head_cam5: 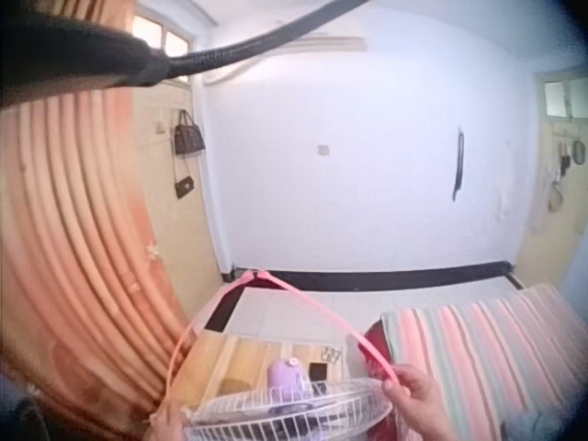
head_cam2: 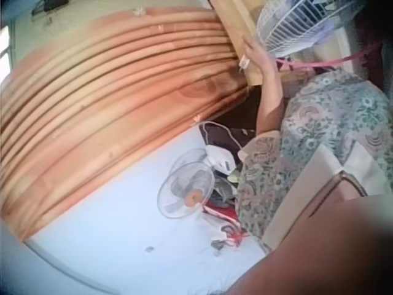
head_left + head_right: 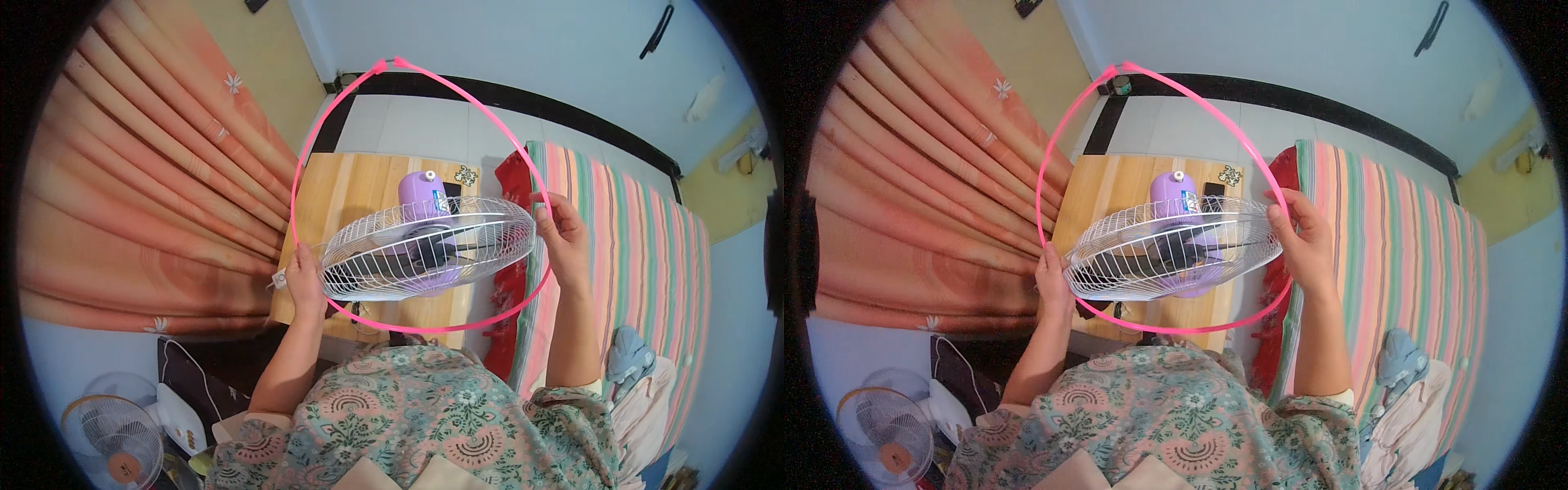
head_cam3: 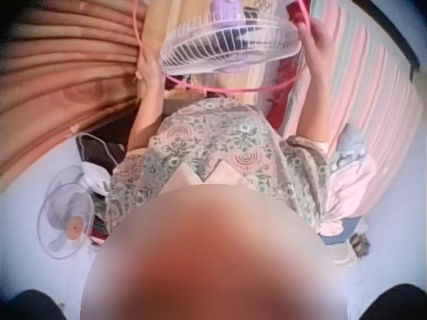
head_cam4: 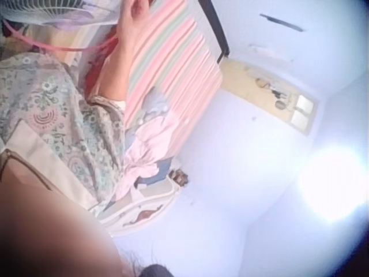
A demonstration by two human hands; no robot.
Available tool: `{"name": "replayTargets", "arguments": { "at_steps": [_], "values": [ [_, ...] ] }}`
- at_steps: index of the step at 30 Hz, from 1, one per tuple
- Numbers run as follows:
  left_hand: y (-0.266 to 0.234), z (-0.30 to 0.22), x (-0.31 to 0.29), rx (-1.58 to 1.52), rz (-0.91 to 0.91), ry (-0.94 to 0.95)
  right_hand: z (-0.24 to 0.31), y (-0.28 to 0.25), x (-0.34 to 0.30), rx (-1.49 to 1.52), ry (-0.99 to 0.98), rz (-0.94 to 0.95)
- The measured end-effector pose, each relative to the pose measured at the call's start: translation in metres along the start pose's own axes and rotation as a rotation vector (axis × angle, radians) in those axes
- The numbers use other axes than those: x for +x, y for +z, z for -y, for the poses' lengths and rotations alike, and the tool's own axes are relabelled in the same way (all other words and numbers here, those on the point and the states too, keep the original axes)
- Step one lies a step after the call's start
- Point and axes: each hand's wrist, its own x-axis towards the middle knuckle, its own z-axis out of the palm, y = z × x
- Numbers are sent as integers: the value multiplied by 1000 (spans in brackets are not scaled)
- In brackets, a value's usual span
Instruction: The person assembles a small purple table fan by attaching the front wire cage to the base. They also handle a pink plastic hoop, wrapping a white cloth around it and briefly placing it over the fan cage before removing it.
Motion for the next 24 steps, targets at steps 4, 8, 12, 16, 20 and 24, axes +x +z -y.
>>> {"name": "replayTargets", "arguments": {
  "at_steps": [4, 8, 12, 16, 20, 24],
  "values": [
    [1, -3, -1, -9, 4, -12, 36, 18, 9, -4, -76, 76],
    [4, -6, -4, 41, 38, 33, 71, 33, 27, -169, -65, 125],
    [0, -6, 1, 74, 31, 50, 92, 42, 42, -461, -33, 160],
    [-8, -12, 10, 32, -6, 81, 94, 34, 43, -591, -11, 289],
    [-4, -23, 6, 72, -8, -15, 62, 24, 41, -578, -1, 330],
    [-2, -22, 0, 36, 6, -57, 47, 29, 38, -621, -425, 392]
  ]
}}
